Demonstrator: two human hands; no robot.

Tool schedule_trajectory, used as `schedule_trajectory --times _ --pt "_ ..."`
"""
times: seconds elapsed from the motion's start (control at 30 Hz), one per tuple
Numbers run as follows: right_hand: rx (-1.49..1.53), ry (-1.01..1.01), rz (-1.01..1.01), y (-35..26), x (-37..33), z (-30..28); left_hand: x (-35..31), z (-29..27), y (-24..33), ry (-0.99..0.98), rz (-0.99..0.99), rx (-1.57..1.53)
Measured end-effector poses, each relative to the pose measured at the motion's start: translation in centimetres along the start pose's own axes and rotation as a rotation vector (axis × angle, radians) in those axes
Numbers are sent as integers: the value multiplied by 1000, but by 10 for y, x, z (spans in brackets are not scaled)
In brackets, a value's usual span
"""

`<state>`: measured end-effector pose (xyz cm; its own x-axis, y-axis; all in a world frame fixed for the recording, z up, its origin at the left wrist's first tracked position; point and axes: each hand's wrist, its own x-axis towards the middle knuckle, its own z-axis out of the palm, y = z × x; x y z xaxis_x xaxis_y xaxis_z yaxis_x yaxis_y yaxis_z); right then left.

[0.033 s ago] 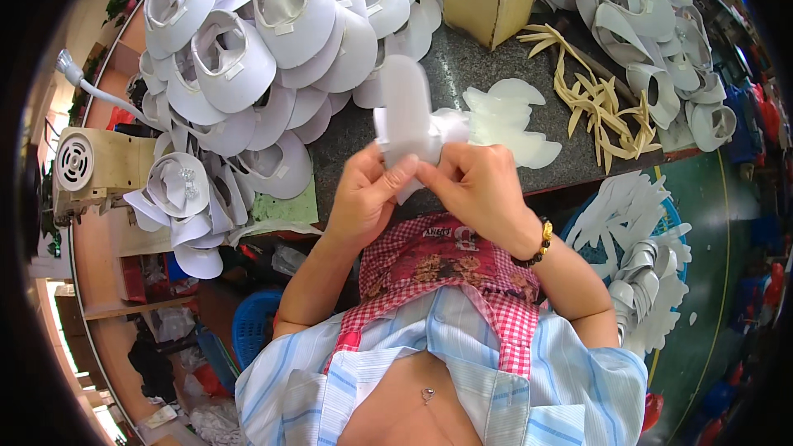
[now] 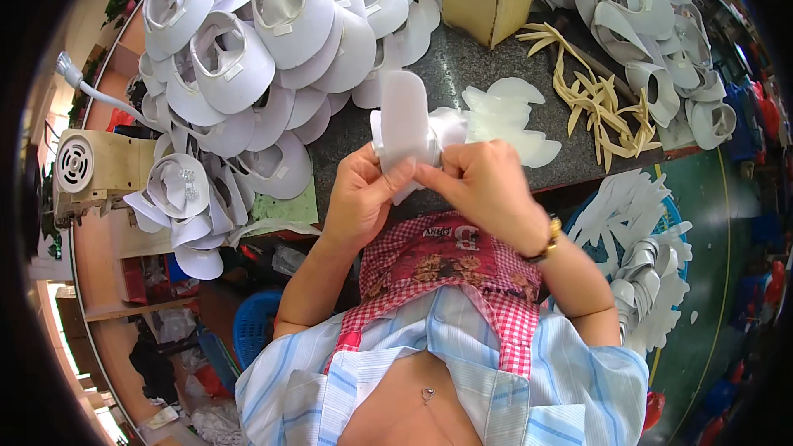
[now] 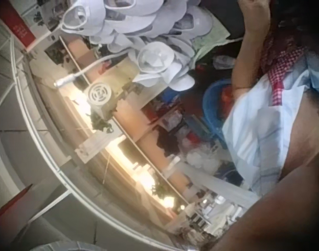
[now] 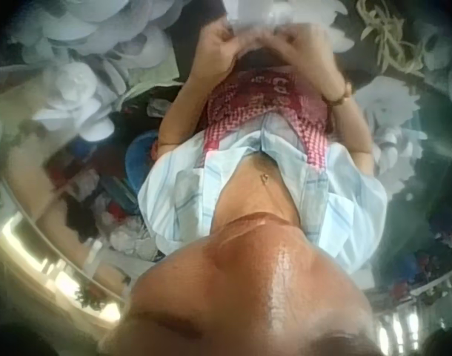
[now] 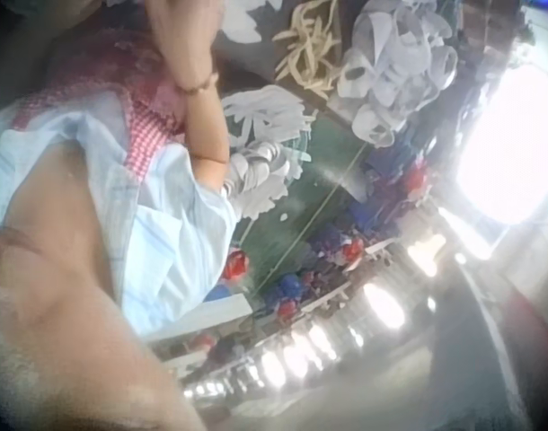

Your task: The person assembles shoe uppers by inserting lining pieces, support strips, and padding into each shoe upper by hand.

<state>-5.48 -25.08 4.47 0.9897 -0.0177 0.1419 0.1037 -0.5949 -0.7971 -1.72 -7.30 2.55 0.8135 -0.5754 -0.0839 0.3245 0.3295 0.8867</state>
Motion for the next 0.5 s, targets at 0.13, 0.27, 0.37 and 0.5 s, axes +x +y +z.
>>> schedule_trajectory --times 0.13,0.27,0.37,0.5 --pt "241 -127 -217 -9 10 -51 -14 -1 6 6 113 182" --pt "208 -145 -394 -4 26 -27 -30 -12 -7 -47 91 517" --pt "365 -249 -252 -2 24 -17 -45 -13 -10 -124 146 682" --pt "405 -324 -175 10 24 -10 -47 -13 -11 -204 168 727"
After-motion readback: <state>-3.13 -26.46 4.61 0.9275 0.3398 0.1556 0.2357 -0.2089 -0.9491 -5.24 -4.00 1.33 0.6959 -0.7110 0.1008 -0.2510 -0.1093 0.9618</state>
